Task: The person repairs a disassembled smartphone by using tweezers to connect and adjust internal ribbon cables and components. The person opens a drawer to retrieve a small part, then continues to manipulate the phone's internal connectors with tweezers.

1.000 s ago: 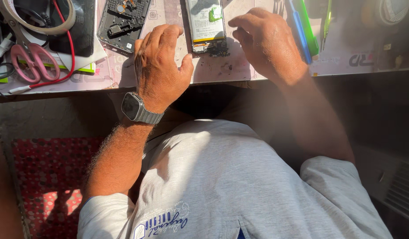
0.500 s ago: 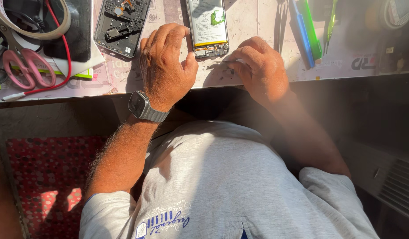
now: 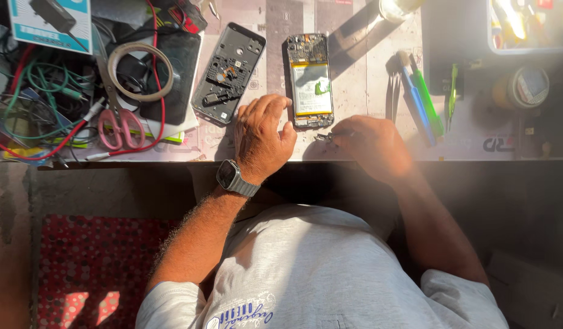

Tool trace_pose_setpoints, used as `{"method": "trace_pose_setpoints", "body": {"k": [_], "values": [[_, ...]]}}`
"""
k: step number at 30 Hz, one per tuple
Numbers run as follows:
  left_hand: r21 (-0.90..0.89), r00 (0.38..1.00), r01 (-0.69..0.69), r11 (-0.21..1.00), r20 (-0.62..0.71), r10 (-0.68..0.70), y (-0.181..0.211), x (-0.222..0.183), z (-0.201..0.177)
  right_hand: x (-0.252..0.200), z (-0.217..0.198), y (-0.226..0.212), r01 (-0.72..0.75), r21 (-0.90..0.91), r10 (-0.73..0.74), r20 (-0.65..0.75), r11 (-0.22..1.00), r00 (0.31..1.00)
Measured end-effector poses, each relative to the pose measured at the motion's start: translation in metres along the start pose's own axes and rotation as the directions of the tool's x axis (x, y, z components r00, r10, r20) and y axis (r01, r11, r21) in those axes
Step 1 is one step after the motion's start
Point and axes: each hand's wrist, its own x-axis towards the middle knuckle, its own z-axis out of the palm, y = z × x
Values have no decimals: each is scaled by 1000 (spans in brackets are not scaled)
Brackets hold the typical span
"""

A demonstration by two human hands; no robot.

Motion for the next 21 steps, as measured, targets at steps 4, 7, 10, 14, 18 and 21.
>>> {"method": "trace_pose_setpoints", "body": {"k": [4,7,10,14,18,21], "values": [[-5,1000,-2,1000,-8,2,0,1,1,6,-3,-4,172,-389,-189,-7,905,982],[6,1000,-3,1000,-13,3,-3,2,0,15,-12,-28,41,-343,-91,-131,939,987],[7,997,-59,998,-40,59,2,2,7,29,-32,-74,60,-384,-128,-152,921,980],[11,999,-37,999,0,37,0,-1,-1,66,-59,-148,88,-414,-144,-106,906,984],[20,1000,-5,1000,-31,5,4,0,3,94,-57,-174,18,-312,-62,-130,950,990],[12,1000,1,1000,-28,-1,4,5,3,106,-46,-165,273,-364,-370,-229,890,900]]}}
